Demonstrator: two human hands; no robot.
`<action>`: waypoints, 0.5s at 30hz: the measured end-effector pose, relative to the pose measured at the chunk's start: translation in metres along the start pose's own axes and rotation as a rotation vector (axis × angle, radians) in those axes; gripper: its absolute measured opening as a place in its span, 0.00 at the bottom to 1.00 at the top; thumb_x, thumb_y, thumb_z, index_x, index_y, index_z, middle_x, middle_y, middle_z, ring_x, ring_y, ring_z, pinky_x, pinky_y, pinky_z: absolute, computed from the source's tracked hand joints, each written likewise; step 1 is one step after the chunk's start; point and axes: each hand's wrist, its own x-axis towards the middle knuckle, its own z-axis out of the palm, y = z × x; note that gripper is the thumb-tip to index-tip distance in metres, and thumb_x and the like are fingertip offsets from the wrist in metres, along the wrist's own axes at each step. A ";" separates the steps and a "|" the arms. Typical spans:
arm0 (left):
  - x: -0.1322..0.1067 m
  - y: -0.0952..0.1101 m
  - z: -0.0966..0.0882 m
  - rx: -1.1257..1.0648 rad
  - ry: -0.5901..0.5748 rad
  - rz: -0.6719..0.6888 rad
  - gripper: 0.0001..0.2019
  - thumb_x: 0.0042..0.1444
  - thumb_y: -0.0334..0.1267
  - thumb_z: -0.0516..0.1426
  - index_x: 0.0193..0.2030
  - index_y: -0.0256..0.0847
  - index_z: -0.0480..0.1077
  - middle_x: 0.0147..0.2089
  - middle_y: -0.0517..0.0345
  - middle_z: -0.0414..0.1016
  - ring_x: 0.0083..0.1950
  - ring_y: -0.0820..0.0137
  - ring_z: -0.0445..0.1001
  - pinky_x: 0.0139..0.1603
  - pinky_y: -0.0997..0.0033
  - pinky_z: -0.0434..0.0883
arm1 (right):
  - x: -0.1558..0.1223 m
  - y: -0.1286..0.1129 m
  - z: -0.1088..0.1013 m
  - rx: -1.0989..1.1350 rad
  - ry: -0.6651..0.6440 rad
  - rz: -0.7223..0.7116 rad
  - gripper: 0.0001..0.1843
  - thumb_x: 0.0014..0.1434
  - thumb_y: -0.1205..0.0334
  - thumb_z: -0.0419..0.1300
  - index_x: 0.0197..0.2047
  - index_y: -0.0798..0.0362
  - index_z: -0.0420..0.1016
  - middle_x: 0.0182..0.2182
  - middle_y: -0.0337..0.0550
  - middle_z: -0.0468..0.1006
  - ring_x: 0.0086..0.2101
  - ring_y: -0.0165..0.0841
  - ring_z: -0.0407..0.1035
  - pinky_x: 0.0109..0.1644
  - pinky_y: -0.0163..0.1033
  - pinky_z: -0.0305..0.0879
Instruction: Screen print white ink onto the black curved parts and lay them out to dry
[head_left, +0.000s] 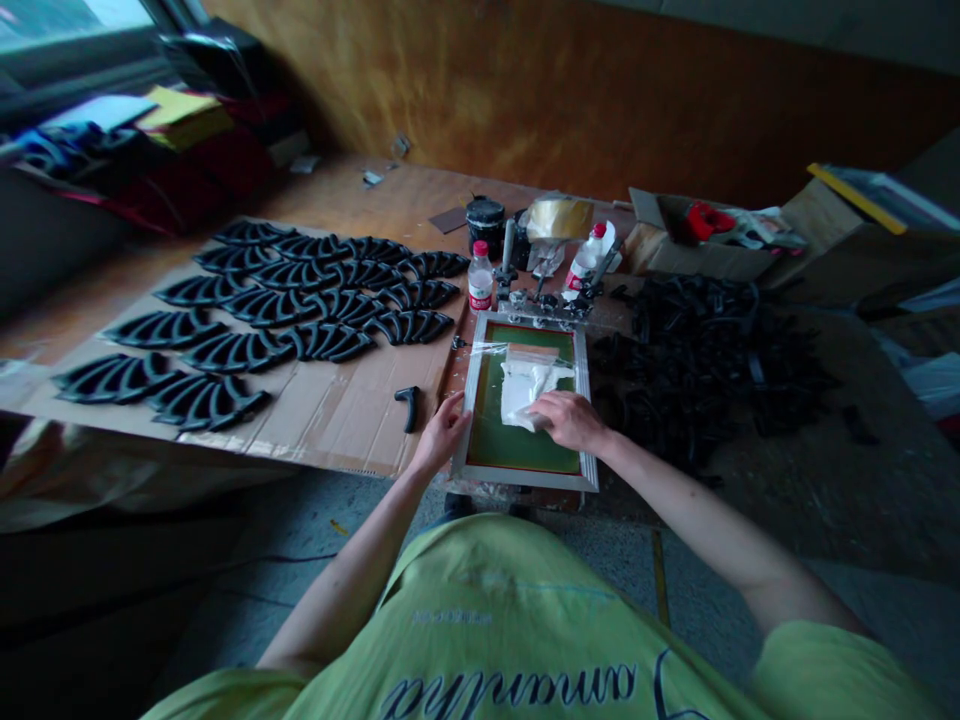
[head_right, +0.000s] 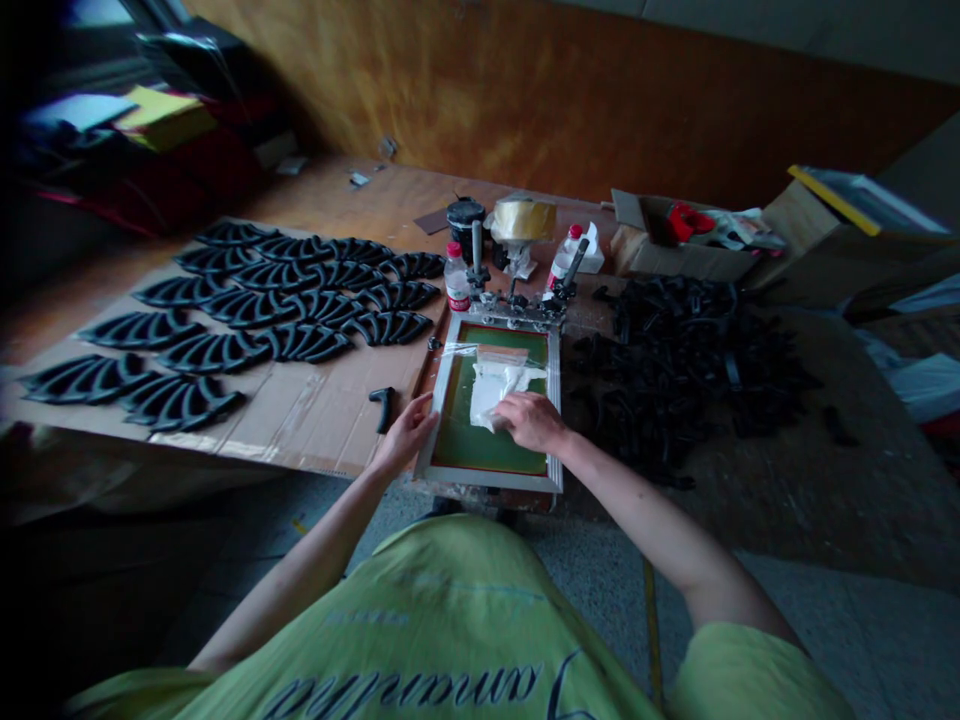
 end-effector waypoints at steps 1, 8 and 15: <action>-0.001 0.005 -0.002 -0.016 -0.009 -0.010 0.34 0.56 0.54 0.57 0.66 0.41 0.64 0.30 0.60 0.74 0.28 0.70 0.70 0.29 0.73 0.65 | 0.009 0.003 -0.005 0.024 0.027 0.048 0.07 0.58 0.67 0.62 0.40 0.49 0.78 0.37 0.41 0.80 0.39 0.37 0.73 0.43 0.40 0.67; -0.006 0.060 -0.025 -0.268 -0.086 -0.018 0.32 0.54 0.57 0.59 0.60 0.40 0.70 0.27 0.61 0.70 0.23 0.74 0.65 0.22 0.77 0.60 | 0.071 0.058 -0.065 0.102 0.380 0.344 0.31 0.54 0.58 0.69 0.61 0.45 0.69 0.45 0.43 0.79 0.40 0.38 0.73 0.46 0.45 0.69; 0.021 0.154 -0.026 -0.498 0.067 0.337 0.27 0.62 0.61 0.49 0.50 0.41 0.73 0.40 0.52 0.77 0.36 0.71 0.76 0.31 0.74 0.72 | 0.000 0.108 -0.065 0.153 0.542 0.722 0.16 0.65 0.52 0.54 0.40 0.56 0.75 0.32 0.47 0.77 0.33 0.34 0.69 0.42 0.41 0.66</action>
